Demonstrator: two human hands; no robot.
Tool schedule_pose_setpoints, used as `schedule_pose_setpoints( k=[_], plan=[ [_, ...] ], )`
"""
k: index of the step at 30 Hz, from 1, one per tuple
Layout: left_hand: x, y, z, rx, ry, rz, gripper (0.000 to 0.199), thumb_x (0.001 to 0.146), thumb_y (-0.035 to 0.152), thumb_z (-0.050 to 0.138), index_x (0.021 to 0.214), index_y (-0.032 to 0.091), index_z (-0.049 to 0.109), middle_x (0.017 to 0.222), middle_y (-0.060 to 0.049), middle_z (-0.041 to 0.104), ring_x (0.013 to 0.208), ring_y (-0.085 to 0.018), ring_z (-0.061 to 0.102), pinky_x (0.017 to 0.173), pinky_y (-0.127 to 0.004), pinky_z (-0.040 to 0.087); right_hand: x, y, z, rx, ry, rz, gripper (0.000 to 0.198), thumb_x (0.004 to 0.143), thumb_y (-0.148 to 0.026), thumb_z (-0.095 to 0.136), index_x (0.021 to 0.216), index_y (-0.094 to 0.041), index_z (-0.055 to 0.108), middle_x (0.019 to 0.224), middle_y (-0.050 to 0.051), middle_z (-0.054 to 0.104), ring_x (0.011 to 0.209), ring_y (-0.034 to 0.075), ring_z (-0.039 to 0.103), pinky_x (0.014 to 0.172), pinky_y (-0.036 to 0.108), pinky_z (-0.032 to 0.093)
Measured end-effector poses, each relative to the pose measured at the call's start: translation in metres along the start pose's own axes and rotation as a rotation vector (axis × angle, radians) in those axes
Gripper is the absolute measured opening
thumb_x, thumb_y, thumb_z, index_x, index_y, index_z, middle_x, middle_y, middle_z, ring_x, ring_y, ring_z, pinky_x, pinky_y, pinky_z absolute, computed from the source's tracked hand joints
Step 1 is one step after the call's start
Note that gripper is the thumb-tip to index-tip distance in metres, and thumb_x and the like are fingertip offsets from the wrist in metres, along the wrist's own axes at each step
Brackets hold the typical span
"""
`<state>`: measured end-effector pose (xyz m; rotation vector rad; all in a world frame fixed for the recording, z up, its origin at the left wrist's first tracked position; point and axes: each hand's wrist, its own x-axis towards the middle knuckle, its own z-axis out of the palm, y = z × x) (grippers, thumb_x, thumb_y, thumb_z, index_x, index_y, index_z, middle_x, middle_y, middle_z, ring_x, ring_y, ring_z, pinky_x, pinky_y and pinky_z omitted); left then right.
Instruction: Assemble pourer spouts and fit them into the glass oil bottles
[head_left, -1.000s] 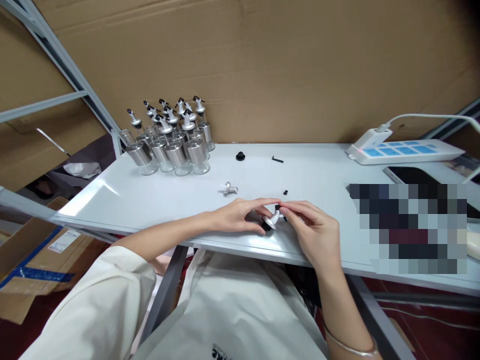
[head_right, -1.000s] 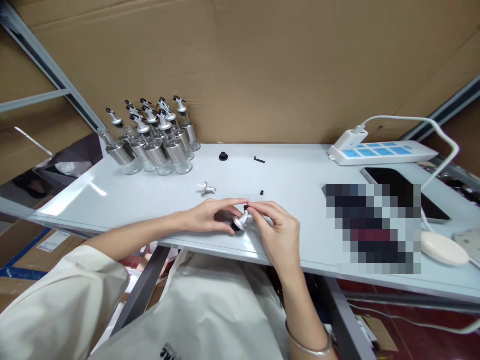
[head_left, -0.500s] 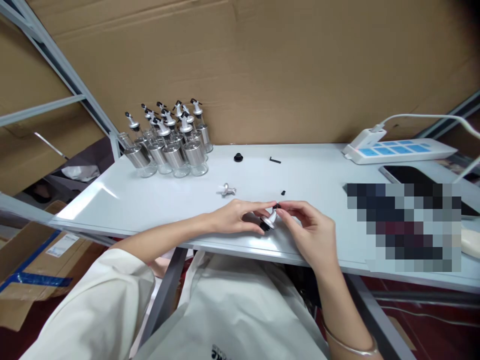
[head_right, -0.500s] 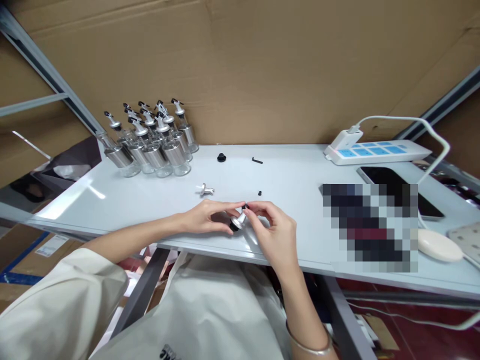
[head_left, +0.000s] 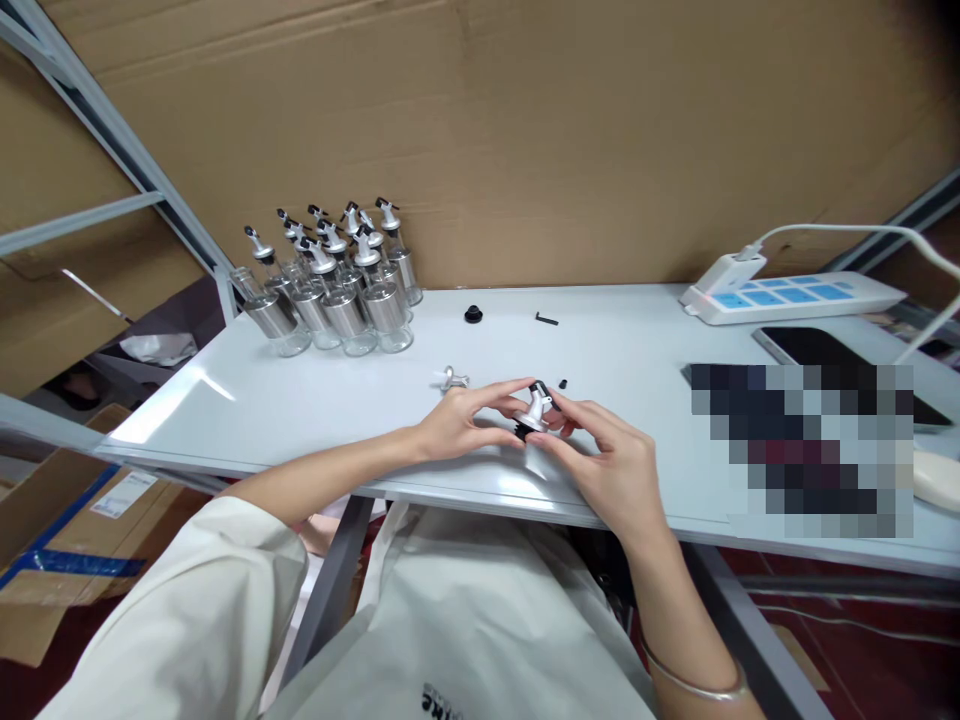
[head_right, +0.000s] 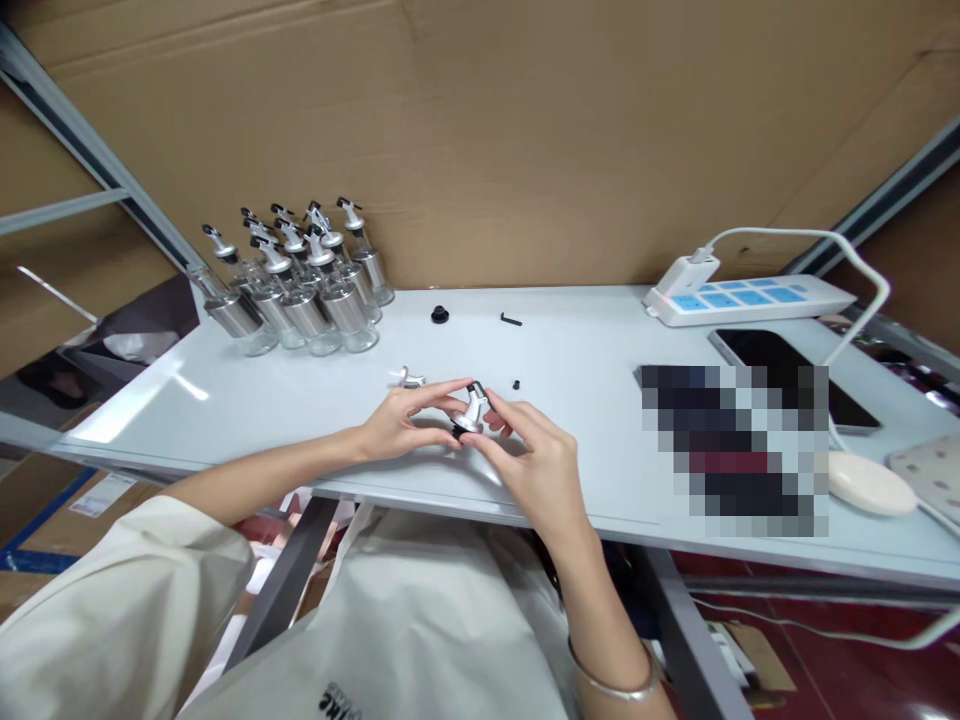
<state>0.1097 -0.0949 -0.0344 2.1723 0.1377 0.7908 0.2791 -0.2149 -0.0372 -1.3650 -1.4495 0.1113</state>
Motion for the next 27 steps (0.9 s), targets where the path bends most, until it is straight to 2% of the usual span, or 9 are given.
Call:
schedule_pose_setpoints(
  k=[5, 9, 12, 18, 23, 27],
  plan=[
    [-0.0017, 0.0007, -0.0001, 0.015, -0.015, -0.028, 0.069, 0.079, 0.03, 0.075, 0.142, 0.023, 0.047, 0.113, -0.01, 0.073, 0.106, -0.023, 0.07, 0.103, -0.041, 0.051, -0.0021, 0.0012, 0.0001, 0.063, 0.016, 0.006, 0.028, 0.078, -0.033, 0.074, 0.104, -0.023, 0.075, 0.074, 0.002, 0.069, 0.061, 0.016, 0.06, 0.063, 0.032, 0.054],
    [-0.0033, -0.0009, -0.0004, 0.016, -0.034, -0.05, 0.068, 0.079, 0.031, 0.074, 0.141, 0.022, 0.048, 0.114, -0.009, 0.073, 0.104, -0.022, 0.071, 0.102, -0.04, 0.053, -0.0022, 0.0012, -0.0011, 0.091, -0.007, -0.022, 0.026, 0.077, -0.028, 0.074, 0.102, -0.022, 0.076, 0.07, 0.001, 0.068, 0.057, 0.014, 0.057, 0.06, 0.031, 0.052],
    [-0.0035, 0.0, -0.0005, 0.023, -0.04, -0.047, 0.068, 0.08, 0.031, 0.074, 0.141, 0.021, 0.047, 0.115, -0.009, 0.073, 0.102, -0.021, 0.072, 0.099, -0.039, 0.055, -0.0019, 0.001, -0.0022, 0.092, -0.031, -0.031, 0.026, 0.078, -0.027, 0.073, 0.103, -0.023, 0.076, 0.07, 0.001, 0.068, 0.057, 0.014, 0.058, 0.06, 0.031, 0.052],
    [-0.0003, 0.0041, -0.0008, 0.016, -0.012, -0.026, 0.068, 0.08, 0.032, 0.074, 0.141, 0.021, 0.046, 0.112, -0.009, 0.074, 0.102, -0.022, 0.072, 0.098, -0.038, 0.055, -0.0013, -0.0007, -0.0009, 0.088, 0.004, -0.003, 0.027, 0.079, -0.031, 0.072, 0.105, -0.023, 0.074, 0.075, 0.002, 0.071, 0.062, 0.016, 0.063, 0.065, 0.033, 0.056],
    [0.0009, 0.0005, 0.0007, -0.002, 0.114, -0.058, 0.07, 0.078, 0.038, 0.074, 0.14, 0.02, 0.047, 0.112, -0.011, 0.074, 0.107, -0.023, 0.07, 0.1, -0.036, 0.053, -0.0026, -0.0011, 0.0016, 0.158, 0.033, 0.076, 0.048, 0.082, -0.031, 0.07, 0.128, -0.026, 0.059, 0.094, 0.004, 0.074, 0.078, 0.018, 0.069, 0.081, 0.039, 0.059],
    [0.0005, -0.0046, 0.0022, -0.026, 0.194, -0.084, 0.073, 0.077, 0.042, 0.075, 0.141, 0.019, 0.047, 0.112, -0.011, 0.073, 0.105, -0.022, 0.071, 0.098, -0.034, 0.054, -0.0021, -0.0006, 0.001, 0.117, -0.027, 0.038, 0.04, 0.082, -0.032, 0.069, 0.121, -0.026, 0.062, 0.104, 0.007, 0.074, 0.082, 0.019, 0.07, 0.08, 0.039, 0.06]
  ],
)
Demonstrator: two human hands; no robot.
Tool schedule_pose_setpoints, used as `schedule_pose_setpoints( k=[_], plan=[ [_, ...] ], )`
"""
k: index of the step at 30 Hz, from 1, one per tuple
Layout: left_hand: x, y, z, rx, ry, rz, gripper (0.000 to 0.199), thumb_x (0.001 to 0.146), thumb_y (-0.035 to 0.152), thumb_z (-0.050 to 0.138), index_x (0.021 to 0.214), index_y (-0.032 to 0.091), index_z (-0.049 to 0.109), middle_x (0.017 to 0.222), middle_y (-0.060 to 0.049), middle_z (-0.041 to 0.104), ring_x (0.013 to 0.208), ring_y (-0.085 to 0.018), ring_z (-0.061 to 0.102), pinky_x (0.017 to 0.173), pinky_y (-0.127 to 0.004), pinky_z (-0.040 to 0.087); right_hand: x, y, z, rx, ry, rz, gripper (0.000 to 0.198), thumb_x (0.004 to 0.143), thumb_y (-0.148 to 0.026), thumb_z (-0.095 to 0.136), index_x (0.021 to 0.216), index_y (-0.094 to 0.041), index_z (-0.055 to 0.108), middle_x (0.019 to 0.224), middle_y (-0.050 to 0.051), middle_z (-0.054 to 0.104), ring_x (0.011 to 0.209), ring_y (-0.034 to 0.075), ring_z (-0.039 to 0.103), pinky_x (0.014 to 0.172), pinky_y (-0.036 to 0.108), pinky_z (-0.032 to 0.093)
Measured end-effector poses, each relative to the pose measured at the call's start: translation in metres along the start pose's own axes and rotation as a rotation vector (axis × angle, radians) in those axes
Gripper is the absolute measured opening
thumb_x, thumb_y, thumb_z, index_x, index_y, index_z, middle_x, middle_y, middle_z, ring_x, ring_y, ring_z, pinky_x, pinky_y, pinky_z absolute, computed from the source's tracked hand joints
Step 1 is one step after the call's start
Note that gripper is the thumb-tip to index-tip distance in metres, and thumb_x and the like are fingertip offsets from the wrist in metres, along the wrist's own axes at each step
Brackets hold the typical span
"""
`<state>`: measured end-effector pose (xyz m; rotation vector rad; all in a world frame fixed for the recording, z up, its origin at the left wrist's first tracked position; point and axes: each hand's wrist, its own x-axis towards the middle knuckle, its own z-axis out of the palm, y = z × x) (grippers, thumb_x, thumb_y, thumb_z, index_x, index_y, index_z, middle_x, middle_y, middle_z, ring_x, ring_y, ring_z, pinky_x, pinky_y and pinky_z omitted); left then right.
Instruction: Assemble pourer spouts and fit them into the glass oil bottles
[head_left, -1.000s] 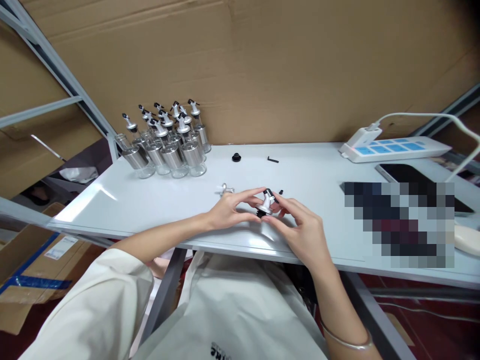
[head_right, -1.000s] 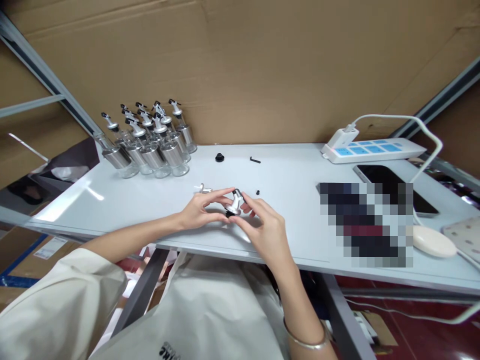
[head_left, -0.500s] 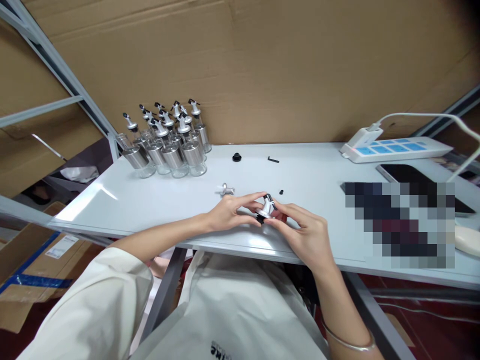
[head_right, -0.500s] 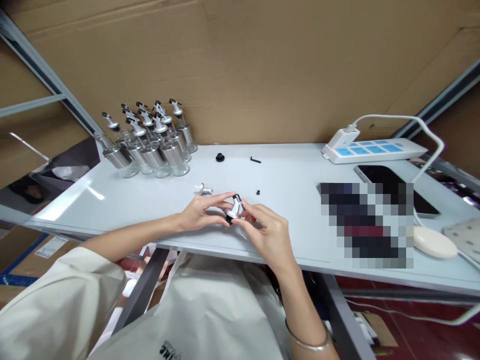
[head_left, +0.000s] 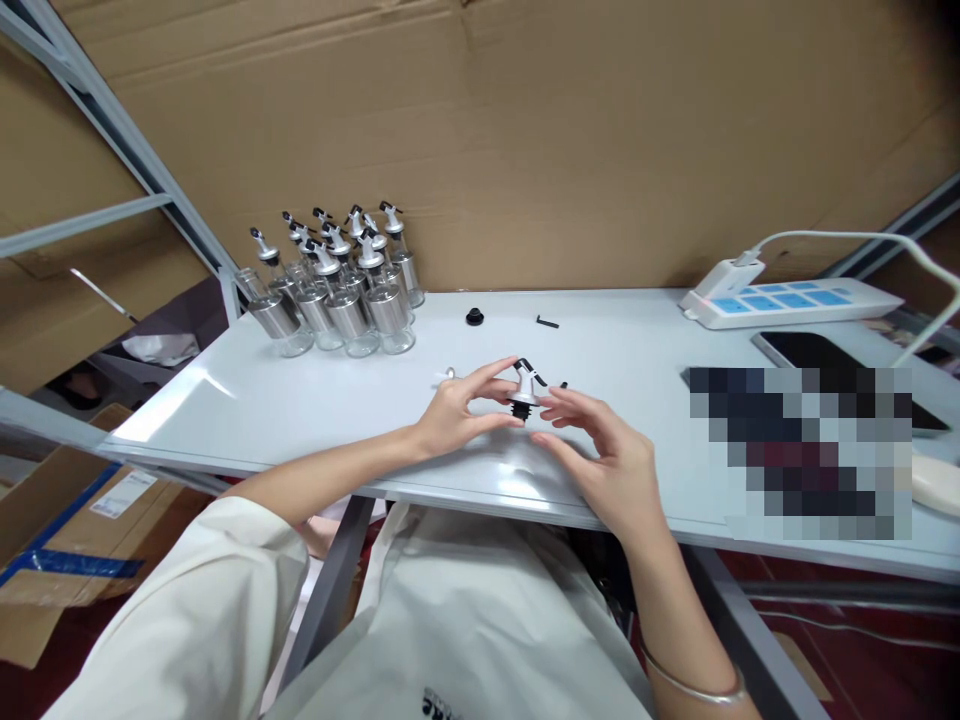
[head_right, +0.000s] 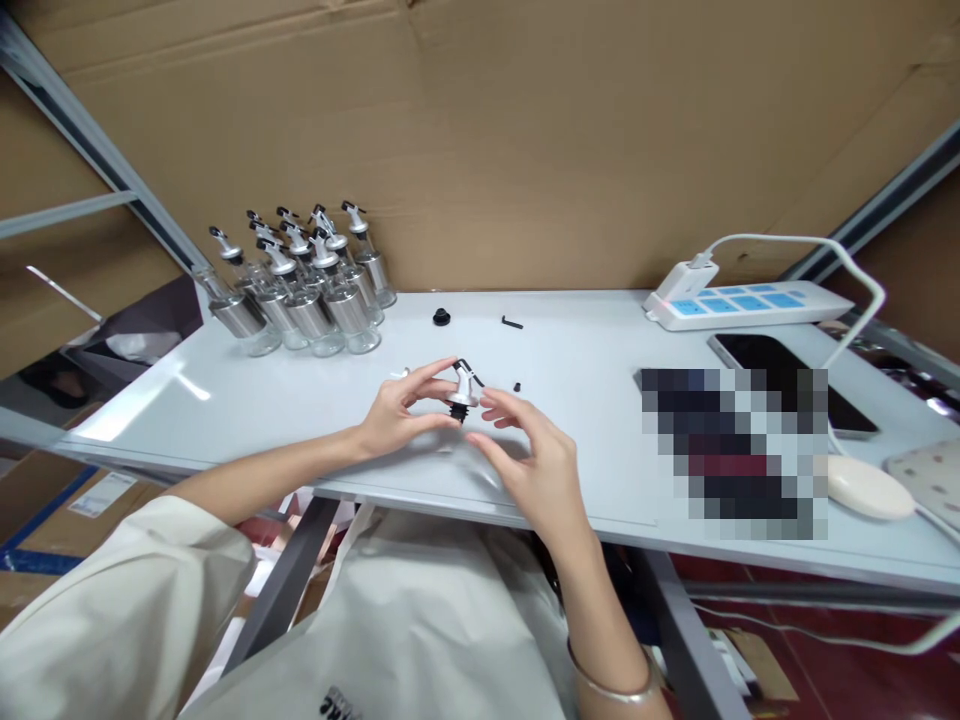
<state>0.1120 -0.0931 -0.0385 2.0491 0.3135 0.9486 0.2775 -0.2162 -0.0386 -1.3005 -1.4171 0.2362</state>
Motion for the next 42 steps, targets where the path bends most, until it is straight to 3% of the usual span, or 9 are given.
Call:
schedule_pose_setpoints(
  k=[4, 9, 14, 22, 29, 34, 38, 42],
  plan=[
    [0.0, -0.001, 0.002, -0.044, -0.001, -0.009, 0.077, 0.075, 0.04, 0.076, 0.143, 0.022, 0.044, 0.111, -0.01, 0.074, 0.102, -0.021, 0.071, 0.093, -0.033, 0.056, 0.001, -0.002, 0.0, -0.103, -0.068, -0.026, 0.034, 0.085, -0.032, 0.066, 0.118, -0.026, 0.066, 0.101, 0.006, 0.075, 0.079, 0.019, 0.071, 0.074, 0.035, 0.061],
    [0.0, 0.004, 0.001, 0.013, -0.07, 0.117, 0.05, 0.078, 0.036, 0.074, 0.125, 0.02, 0.063, 0.12, -0.012, 0.07, 0.097, -0.019, 0.073, 0.091, -0.031, 0.058, 0.001, -0.006, 0.001, -0.137, -0.001, -0.043, 0.023, 0.089, -0.027, 0.059, 0.109, -0.025, 0.07, 0.1, 0.006, 0.077, 0.08, 0.02, 0.073, 0.067, 0.031, 0.06],
    [0.003, 0.012, -0.004, 0.134, -0.115, 0.207, 0.034, 0.095, 0.026, 0.053, 0.126, 0.021, 0.063, 0.118, -0.009, 0.072, 0.105, -0.018, 0.07, 0.094, -0.032, 0.056, 0.002, -0.009, -0.001, -0.151, 0.058, -0.061, 0.02, 0.09, -0.025, 0.055, 0.101, -0.023, 0.073, 0.095, 0.006, 0.078, 0.081, 0.021, 0.074, 0.069, 0.031, 0.06],
    [0.003, 0.007, -0.003, 0.198, -0.104, 0.238, 0.033, 0.093, 0.028, 0.057, 0.124, 0.021, 0.065, 0.109, -0.009, 0.075, 0.097, -0.017, 0.073, 0.087, -0.029, 0.058, 0.002, -0.009, -0.001, -0.167, 0.04, -0.058, 0.019, 0.089, -0.024, 0.056, 0.1, -0.023, 0.072, 0.093, 0.006, 0.078, 0.081, 0.021, 0.074, 0.065, 0.03, 0.059],
    [0.0, 0.011, -0.003, 0.26, -0.119, 0.359, 0.029, 0.094, 0.023, 0.053, 0.119, 0.016, 0.066, 0.106, -0.012, 0.075, 0.095, -0.016, 0.073, 0.083, -0.026, 0.058, 0.0, -0.006, -0.001, -0.179, 0.001, -0.065, 0.015, 0.086, -0.022, 0.055, 0.092, -0.021, 0.068, 0.085, 0.006, 0.077, 0.073, 0.02, 0.072, 0.053, 0.026, 0.054],
    [-0.001, 0.012, -0.005, 0.328, -0.144, 0.377, 0.029, 0.096, 0.02, 0.049, 0.12, 0.017, 0.064, 0.103, -0.01, 0.075, 0.095, -0.015, 0.071, 0.083, -0.026, 0.057, 0.0, -0.004, 0.0, -0.107, -0.056, -0.054, 0.011, 0.088, -0.022, 0.056, 0.091, -0.021, 0.066, 0.087, 0.006, 0.076, 0.078, 0.019, 0.073, 0.06, 0.026, 0.057],
    [0.0, 0.011, -0.006, 0.38, -0.101, 0.403, 0.03, 0.096, 0.019, 0.048, 0.122, 0.016, 0.063, 0.098, -0.01, 0.074, 0.088, -0.013, 0.07, 0.079, -0.023, 0.056, 0.0, -0.005, 0.001, -0.139, -0.045, -0.046, 0.016, 0.089, -0.021, 0.052, 0.098, -0.021, 0.064, 0.092, 0.006, 0.075, 0.078, 0.018, 0.073, 0.056, 0.024, 0.056],
    [0.001, 0.009, -0.007, 0.496, -0.067, 0.478, 0.027, 0.097, 0.018, 0.047, 0.118, 0.016, 0.063, 0.096, -0.009, 0.073, 0.082, -0.011, 0.07, 0.072, -0.021, 0.055, 0.002, -0.01, 0.001, -0.155, -0.092, -0.13, 0.024, 0.086, -0.023, 0.055, 0.109, -0.021, 0.063, 0.103, 0.008, 0.075, 0.077, 0.018, 0.072, 0.069, 0.03, 0.06]
  ],
)
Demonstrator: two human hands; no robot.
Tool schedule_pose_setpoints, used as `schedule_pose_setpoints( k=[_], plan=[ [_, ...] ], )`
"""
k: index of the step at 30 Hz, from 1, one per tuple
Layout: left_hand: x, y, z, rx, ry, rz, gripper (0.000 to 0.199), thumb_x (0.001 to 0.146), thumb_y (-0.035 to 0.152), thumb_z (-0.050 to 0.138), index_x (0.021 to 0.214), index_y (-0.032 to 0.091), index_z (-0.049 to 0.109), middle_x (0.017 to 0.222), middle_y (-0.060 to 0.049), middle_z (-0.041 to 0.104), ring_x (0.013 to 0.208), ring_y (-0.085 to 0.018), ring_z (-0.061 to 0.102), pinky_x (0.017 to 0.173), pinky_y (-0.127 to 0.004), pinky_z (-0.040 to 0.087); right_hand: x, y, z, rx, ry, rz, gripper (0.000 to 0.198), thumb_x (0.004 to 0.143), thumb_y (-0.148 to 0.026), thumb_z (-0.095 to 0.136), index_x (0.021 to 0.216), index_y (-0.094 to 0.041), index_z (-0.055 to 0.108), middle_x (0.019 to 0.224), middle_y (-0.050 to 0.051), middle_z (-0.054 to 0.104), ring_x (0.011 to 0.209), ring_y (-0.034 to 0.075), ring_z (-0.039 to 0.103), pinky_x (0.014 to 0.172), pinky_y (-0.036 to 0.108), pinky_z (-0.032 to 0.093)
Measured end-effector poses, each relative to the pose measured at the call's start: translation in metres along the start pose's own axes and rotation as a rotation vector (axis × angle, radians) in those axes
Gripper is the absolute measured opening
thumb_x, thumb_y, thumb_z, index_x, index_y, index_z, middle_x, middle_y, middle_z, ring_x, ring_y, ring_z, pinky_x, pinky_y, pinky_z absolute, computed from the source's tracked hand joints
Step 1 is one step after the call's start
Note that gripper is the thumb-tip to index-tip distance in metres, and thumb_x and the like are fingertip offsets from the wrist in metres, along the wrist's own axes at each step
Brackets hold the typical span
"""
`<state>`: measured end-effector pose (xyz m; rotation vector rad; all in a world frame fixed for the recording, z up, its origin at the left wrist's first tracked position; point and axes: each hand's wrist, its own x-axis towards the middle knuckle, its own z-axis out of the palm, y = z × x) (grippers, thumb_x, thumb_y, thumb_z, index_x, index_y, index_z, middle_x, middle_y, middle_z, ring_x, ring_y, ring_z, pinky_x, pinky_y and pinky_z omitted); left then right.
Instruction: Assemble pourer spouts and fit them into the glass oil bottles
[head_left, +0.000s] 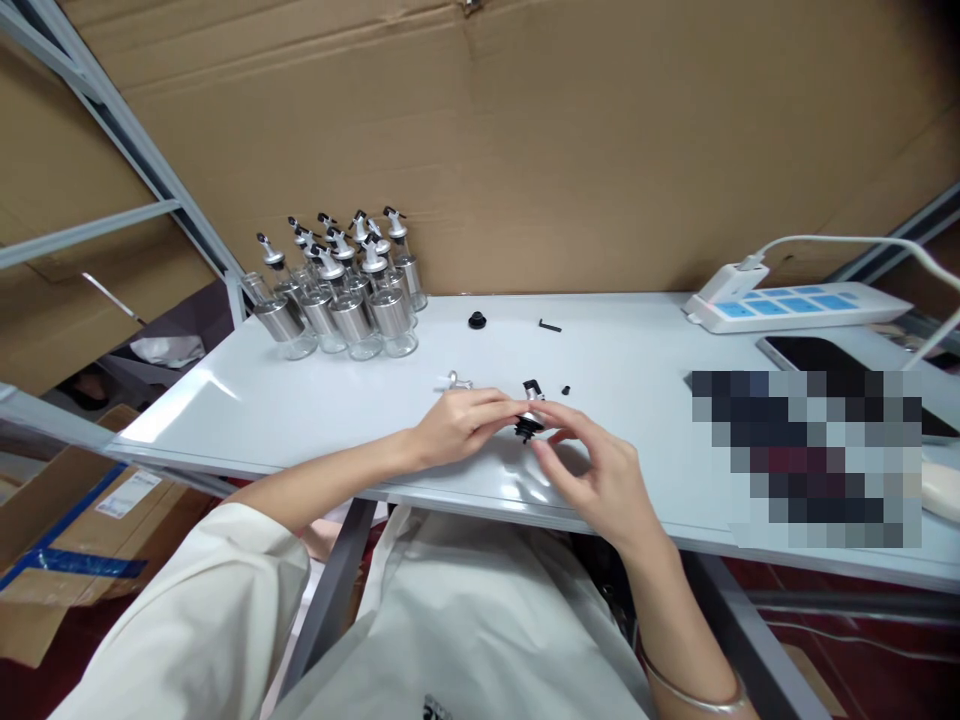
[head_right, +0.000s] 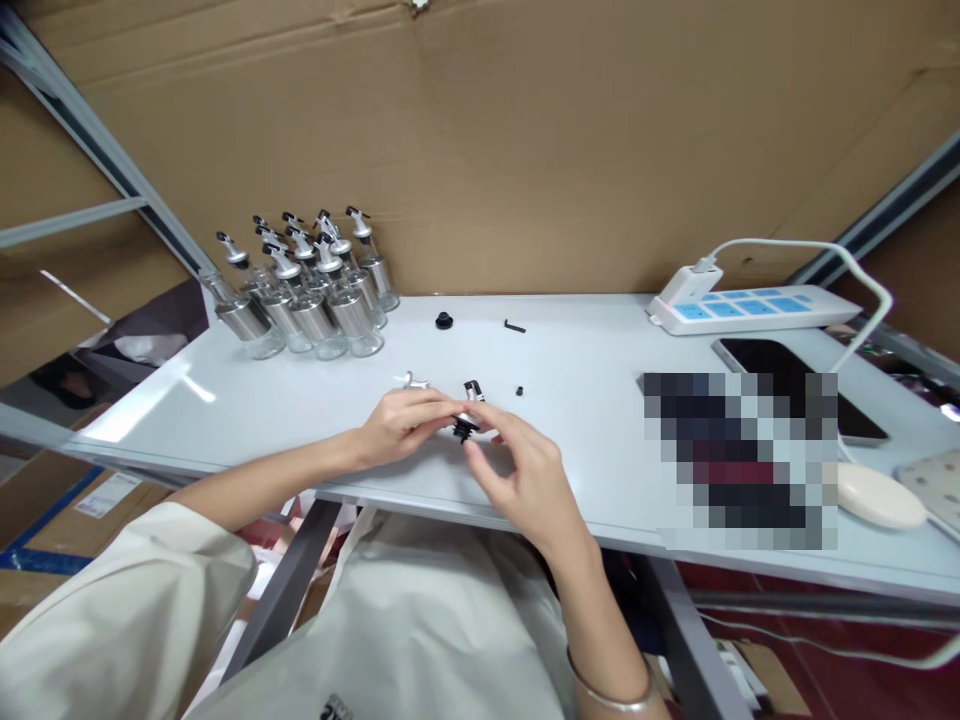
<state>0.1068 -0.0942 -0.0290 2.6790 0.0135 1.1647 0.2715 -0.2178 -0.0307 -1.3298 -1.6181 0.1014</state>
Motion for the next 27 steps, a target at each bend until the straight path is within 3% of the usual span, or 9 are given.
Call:
schedule_pose_setpoints(
  k=[5, 8, 12, 14, 18, 23, 25, 27],
  plan=[
    [0.002, 0.004, 0.001, 0.134, 0.031, 0.191, 0.022, 0.097, 0.021, 0.049, 0.113, 0.014, 0.061, 0.091, -0.009, 0.073, 0.081, -0.012, 0.07, 0.071, -0.021, 0.056, 0.0, -0.001, 0.0, 0.022, -0.023, 0.035, 0.01, 0.081, -0.026, 0.061, 0.089, -0.022, 0.059, 0.084, 0.004, 0.074, 0.06, 0.014, 0.067, 0.056, 0.025, 0.056],
    [0.003, 0.008, 0.001, 0.12, 0.061, 0.215, 0.019, 0.097, 0.021, 0.049, 0.111, 0.015, 0.06, 0.094, -0.008, 0.073, 0.083, -0.011, 0.07, 0.075, -0.021, 0.058, -0.001, 0.003, 0.001, 0.023, -0.01, 0.063, 0.01, 0.079, -0.024, 0.06, 0.087, -0.023, 0.054, 0.087, 0.004, 0.074, 0.059, 0.013, 0.065, 0.057, 0.025, 0.057],
    [0.004, 0.014, -0.004, 0.133, -0.025, 0.25, 0.019, 0.096, 0.016, 0.046, 0.108, 0.018, 0.061, 0.096, -0.007, 0.074, 0.089, -0.012, 0.07, 0.077, -0.021, 0.058, 0.0, 0.008, 0.001, 0.005, -0.001, -0.073, 0.014, 0.083, -0.015, 0.054, 0.093, -0.023, 0.059, 0.094, 0.005, 0.074, 0.077, 0.017, 0.071, 0.068, 0.028, 0.059],
    [0.007, 0.015, -0.01, 0.125, 0.023, 0.272, 0.021, 0.096, 0.014, 0.045, 0.111, 0.017, 0.059, 0.098, -0.008, 0.073, 0.092, -0.012, 0.07, 0.078, -0.021, 0.058, 0.001, 0.011, 0.001, -0.024, 0.03, -0.14, 0.019, 0.083, -0.012, 0.052, 0.093, -0.024, 0.063, 0.101, 0.007, 0.073, 0.09, 0.02, 0.072, 0.075, 0.03, 0.059],
    [0.018, 0.004, -0.038, 0.132, 0.283, 0.172, 0.026, 0.093, 0.008, 0.05, 0.115, 0.018, 0.056, 0.094, -0.005, 0.073, 0.089, -0.01, 0.07, 0.077, -0.02, 0.057, -0.001, 0.014, 0.002, -0.085, 0.044, -0.177, 0.024, 0.085, -0.009, 0.051, 0.093, -0.024, 0.067, 0.11, 0.008, 0.071, 0.09, 0.018, 0.073, 0.072, 0.026, 0.058],
    [0.022, -0.043, -0.1, 0.233, 0.799, -0.043, 0.012, 0.095, 0.02, 0.051, 0.105, 0.02, 0.057, 0.091, -0.002, 0.069, 0.086, -0.012, 0.069, 0.077, -0.026, 0.056, -0.002, 0.013, 0.004, -0.094, 0.08, -0.153, 0.023, 0.085, -0.01, 0.051, 0.094, -0.024, 0.067, 0.108, 0.008, 0.071, 0.094, 0.019, 0.072, 0.076, 0.026, 0.058],
    [0.016, -0.069, -0.129, 0.319, 1.013, -0.237, 0.014, 0.097, 0.025, 0.045, 0.109, 0.02, 0.052, 0.098, -0.003, 0.065, 0.092, -0.013, 0.068, 0.087, -0.03, 0.055, -0.002, 0.012, 0.004, -0.092, 0.088, -0.145, 0.023, 0.085, -0.01, 0.051, 0.094, -0.024, 0.067, 0.107, 0.008, 0.071, 0.094, 0.018, 0.072, 0.074, 0.025, 0.058],
    [0.007, -0.095, -0.154, 0.399, 1.115, -0.442, 0.019, 0.095, 0.021, 0.043, 0.115, 0.021, 0.046, 0.113, -0.006, 0.062, 0.106, -0.013, 0.065, 0.098, -0.03, 0.051, -0.002, 0.012, 0.004, -0.096, 0.084, -0.146, 0.023, 0.085, -0.01, 0.051, 0.094, -0.024, 0.067, 0.107, 0.008, 0.072, 0.095, 0.019, 0.072, 0.073, 0.025, 0.058]
  ],
)
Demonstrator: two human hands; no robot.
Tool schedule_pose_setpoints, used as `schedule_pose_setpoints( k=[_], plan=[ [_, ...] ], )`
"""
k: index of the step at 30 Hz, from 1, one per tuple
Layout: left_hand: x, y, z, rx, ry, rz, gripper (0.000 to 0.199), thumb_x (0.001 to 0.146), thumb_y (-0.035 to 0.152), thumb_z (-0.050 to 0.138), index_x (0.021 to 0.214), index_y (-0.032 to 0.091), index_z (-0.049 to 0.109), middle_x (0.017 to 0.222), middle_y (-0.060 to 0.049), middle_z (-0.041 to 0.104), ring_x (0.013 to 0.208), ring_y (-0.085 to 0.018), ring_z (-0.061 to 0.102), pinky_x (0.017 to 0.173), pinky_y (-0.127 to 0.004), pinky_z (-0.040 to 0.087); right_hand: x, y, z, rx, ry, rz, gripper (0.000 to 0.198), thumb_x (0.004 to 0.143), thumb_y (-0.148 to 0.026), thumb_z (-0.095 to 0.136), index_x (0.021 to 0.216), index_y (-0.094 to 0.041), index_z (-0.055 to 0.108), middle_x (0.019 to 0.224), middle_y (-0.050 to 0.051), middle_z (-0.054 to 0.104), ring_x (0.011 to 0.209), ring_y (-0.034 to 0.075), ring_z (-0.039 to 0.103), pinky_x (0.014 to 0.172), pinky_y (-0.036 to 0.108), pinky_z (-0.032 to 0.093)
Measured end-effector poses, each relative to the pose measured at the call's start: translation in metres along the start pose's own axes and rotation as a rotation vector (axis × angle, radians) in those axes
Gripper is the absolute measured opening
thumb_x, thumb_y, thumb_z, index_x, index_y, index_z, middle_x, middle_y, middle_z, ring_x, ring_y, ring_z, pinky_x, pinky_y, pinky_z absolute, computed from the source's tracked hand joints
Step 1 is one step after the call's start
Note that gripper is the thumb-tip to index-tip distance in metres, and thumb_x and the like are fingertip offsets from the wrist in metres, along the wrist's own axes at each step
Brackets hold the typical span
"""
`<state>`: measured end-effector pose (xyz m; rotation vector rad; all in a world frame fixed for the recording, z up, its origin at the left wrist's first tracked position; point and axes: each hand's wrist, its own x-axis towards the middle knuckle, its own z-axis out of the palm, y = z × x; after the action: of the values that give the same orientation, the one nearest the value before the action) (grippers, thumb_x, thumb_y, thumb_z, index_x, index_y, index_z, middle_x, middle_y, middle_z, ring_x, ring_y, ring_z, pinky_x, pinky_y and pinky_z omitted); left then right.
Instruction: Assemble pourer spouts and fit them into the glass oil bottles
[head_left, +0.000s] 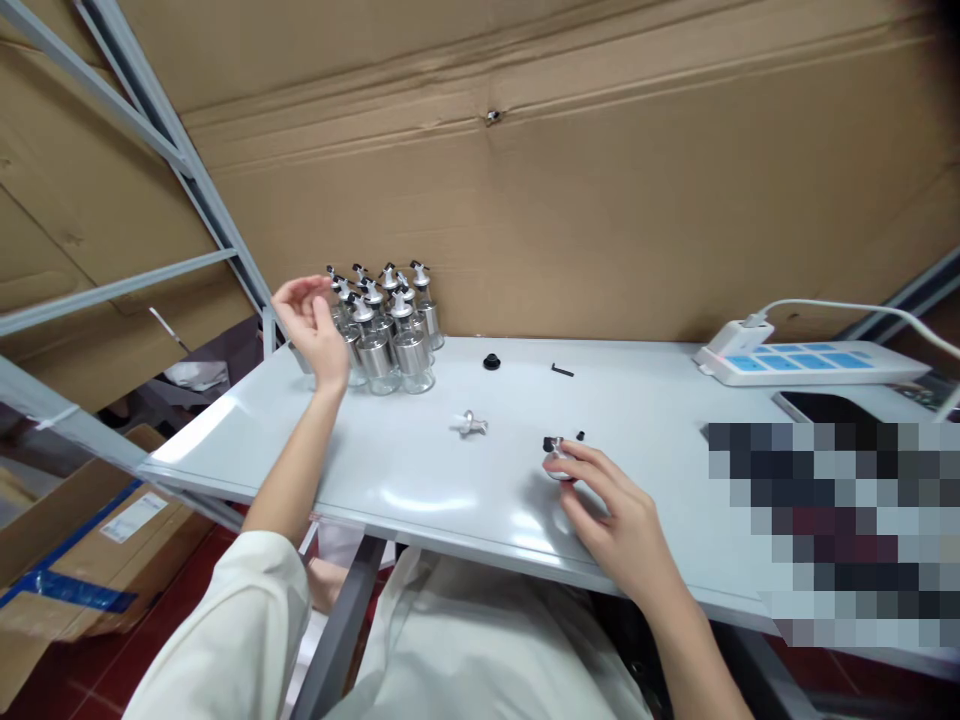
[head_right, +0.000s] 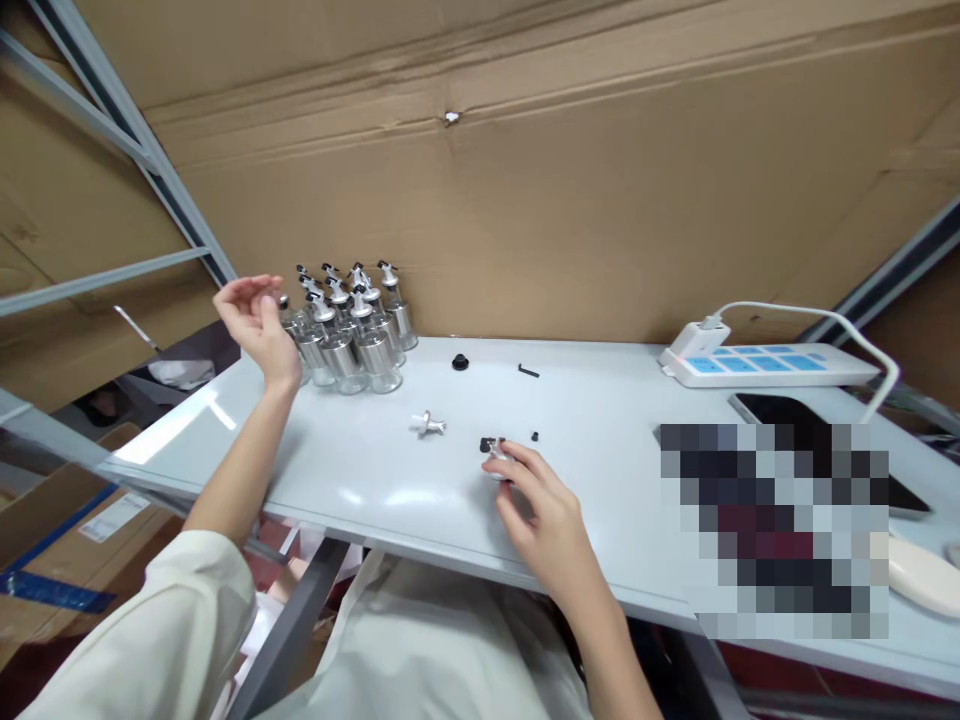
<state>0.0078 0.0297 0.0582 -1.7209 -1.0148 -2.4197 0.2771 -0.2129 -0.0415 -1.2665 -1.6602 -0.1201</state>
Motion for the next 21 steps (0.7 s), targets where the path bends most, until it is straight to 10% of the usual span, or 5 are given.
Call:
schedule_pose_setpoints(
  k=[4, 9, 21],
  plan=[
    [0.02, -0.048, -0.009, 0.196, -0.209, -0.307, 0.038, 0.079, 0.012, 0.061, 0.116, 0.015, 0.049, 0.13, -0.016, 0.055, 0.12, -0.02, 0.059, 0.105, -0.032, 0.046, -0.001, 0.001, -0.001, -0.005, -0.017, 0.015, 0.023, 0.085, -0.011, 0.05, 0.094, -0.023, 0.067, 0.108, 0.009, 0.071, 0.097, 0.02, 0.072, 0.077, 0.029, 0.06],
    [0.015, -0.066, -0.016, 0.349, -0.352, -0.399, 0.037, 0.072, 0.012, 0.067, 0.108, 0.013, 0.058, 0.103, -0.01, 0.069, 0.099, -0.021, 0.068, 0.098, -0.039, 0.05, 0.0, -0.003, -0.003, 0.02, -0.012, 0.06, 0.022, 0.086, -0.011, 0.05, 0.092, -0.023, 0.067, 0.108, 0.009, 0.071, 0.098, 0.022, 0.072, 0.079, 0.032, 0.061],
    [0.016, 0.033, -0.015, 0.056, 0.013, 0.203, 0.035, 0.082, 0.038, 0.071, 0.11, 0.021, 0.059, 0.098, -0.002, 0.063, 0.091, -0.015, 0.063, 0.078, -0.029, 0.053, 0.001, -0.007, -0.004, 0.028, 0.088, 0.097, 0.018, 0.086, -0.014, 0.052, 0.087, -0.023, 0.067, 0.101, 0.008, 0.072, 0.095, 0.021, 0.072, 0.073, 0.028, 0.058]
  ],
)
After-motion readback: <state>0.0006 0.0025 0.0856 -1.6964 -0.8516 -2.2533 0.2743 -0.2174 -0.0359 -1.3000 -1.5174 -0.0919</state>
